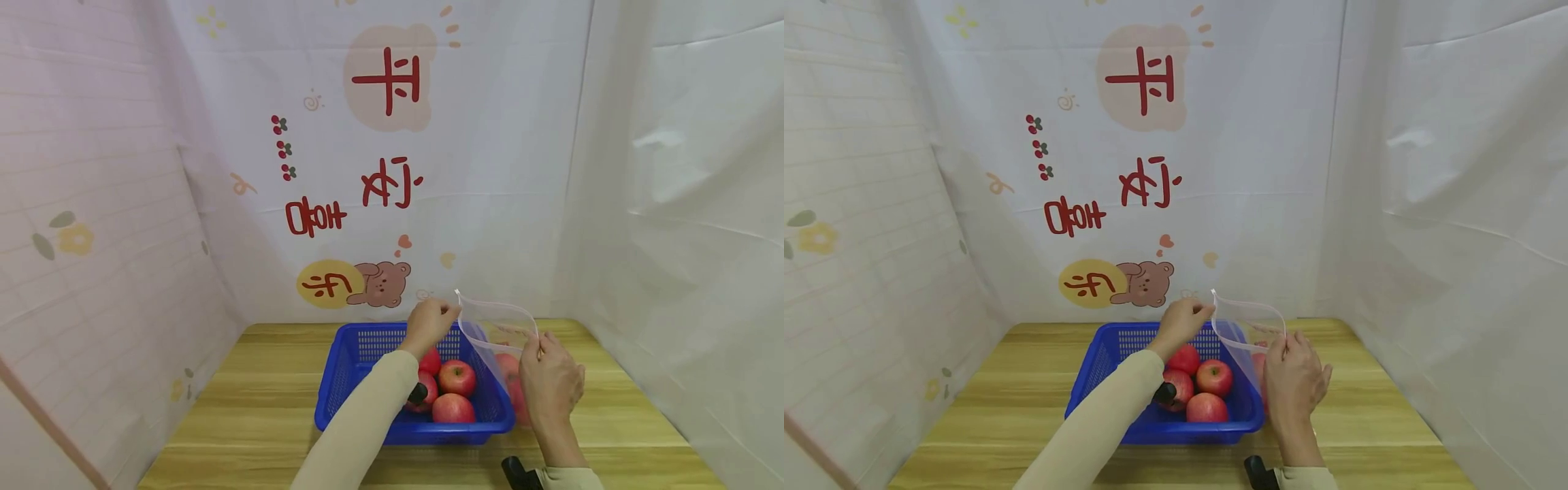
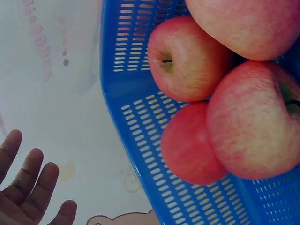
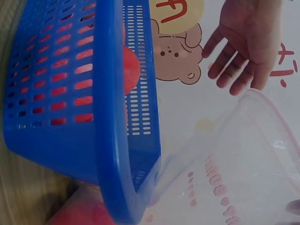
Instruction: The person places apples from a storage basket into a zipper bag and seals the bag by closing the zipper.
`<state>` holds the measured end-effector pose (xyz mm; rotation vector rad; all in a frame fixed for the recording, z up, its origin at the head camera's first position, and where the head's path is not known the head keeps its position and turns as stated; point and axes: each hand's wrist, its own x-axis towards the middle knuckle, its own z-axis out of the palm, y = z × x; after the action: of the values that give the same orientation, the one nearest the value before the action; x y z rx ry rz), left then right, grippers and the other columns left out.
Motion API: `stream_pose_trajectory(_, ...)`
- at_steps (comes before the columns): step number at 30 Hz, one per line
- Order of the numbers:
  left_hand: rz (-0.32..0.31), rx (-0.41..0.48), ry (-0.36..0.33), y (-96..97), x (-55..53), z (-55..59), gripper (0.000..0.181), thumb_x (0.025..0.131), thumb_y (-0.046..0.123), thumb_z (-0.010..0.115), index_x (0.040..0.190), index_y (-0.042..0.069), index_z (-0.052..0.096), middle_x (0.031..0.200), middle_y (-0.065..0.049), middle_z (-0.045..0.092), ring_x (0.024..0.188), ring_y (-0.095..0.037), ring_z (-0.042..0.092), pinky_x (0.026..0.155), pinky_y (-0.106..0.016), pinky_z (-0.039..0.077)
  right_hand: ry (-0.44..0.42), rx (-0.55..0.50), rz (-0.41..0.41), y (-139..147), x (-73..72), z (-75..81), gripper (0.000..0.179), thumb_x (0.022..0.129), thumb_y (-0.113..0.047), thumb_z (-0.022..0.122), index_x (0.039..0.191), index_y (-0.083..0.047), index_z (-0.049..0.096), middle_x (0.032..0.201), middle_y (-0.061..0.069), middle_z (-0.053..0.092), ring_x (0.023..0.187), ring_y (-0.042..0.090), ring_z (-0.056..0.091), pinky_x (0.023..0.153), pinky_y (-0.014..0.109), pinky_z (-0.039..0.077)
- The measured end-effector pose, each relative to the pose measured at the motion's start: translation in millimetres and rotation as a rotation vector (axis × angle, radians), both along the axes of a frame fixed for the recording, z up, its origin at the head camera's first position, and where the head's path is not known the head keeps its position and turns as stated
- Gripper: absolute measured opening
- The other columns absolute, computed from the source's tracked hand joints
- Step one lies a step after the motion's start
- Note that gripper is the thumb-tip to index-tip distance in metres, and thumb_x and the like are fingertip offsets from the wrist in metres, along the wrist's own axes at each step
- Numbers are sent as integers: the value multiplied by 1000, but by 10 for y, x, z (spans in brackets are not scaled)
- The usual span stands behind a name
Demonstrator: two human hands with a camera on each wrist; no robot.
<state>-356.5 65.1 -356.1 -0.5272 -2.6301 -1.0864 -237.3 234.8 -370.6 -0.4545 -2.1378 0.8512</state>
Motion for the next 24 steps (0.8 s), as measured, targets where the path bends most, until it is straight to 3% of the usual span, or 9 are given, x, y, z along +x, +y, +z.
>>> stream_pose_trajectory(4, -1, 33, -5, -98, -5, -54, 39, 101, 40, 54, 77, 13, 68, 65, 5, 53, 64, -12, 50, 62, -30, 43, -5, -14, -2, 8, 6, -6, 39, 101, -26, 45, 109, 0, 74, 126, 20, 63, 115, 50, 57, 103, 71, 25)
stream_pose_trajectory(9, 0, 59, -8, -248, 20, -104, 32, 100, 38, 57, 93, 13, 75, 80, 5, 65, 77, -13, 60, 75, -33, 51, -25, -20, -1, 12, 8, -15, 41, 102, -27, 43, 112, -2, 73, 128, 18, 63, 117, 49, 56, 104, 70, 25)
stream_pose_trajectory(14, 1, 114, -65, -400, 35, -164, 28, 99, 34, 60, 99, 10, 75, 91, 0, 70, 83, -17, 63, 80, -37, 53, -34, -27, 17, 5, 6, -23, 40, 102, -28, 44, 117, -3, 71, 131, 17, 61, 119, 48, 55, 106, 70, 23)
stream_pose_trajectory(24, 37, 161, -138, -587, 75, -308, 28, 95, 31, 66, 105, 6, 70, 101, -9, 68, 92, -26, 63, 82, -44, 53, -35, -49, 32, 1, 5, -50, 42, 103, -29, 43, 118, -2, 71, 134, 16, 59, 123, 47, 53, 107, 70, 21)
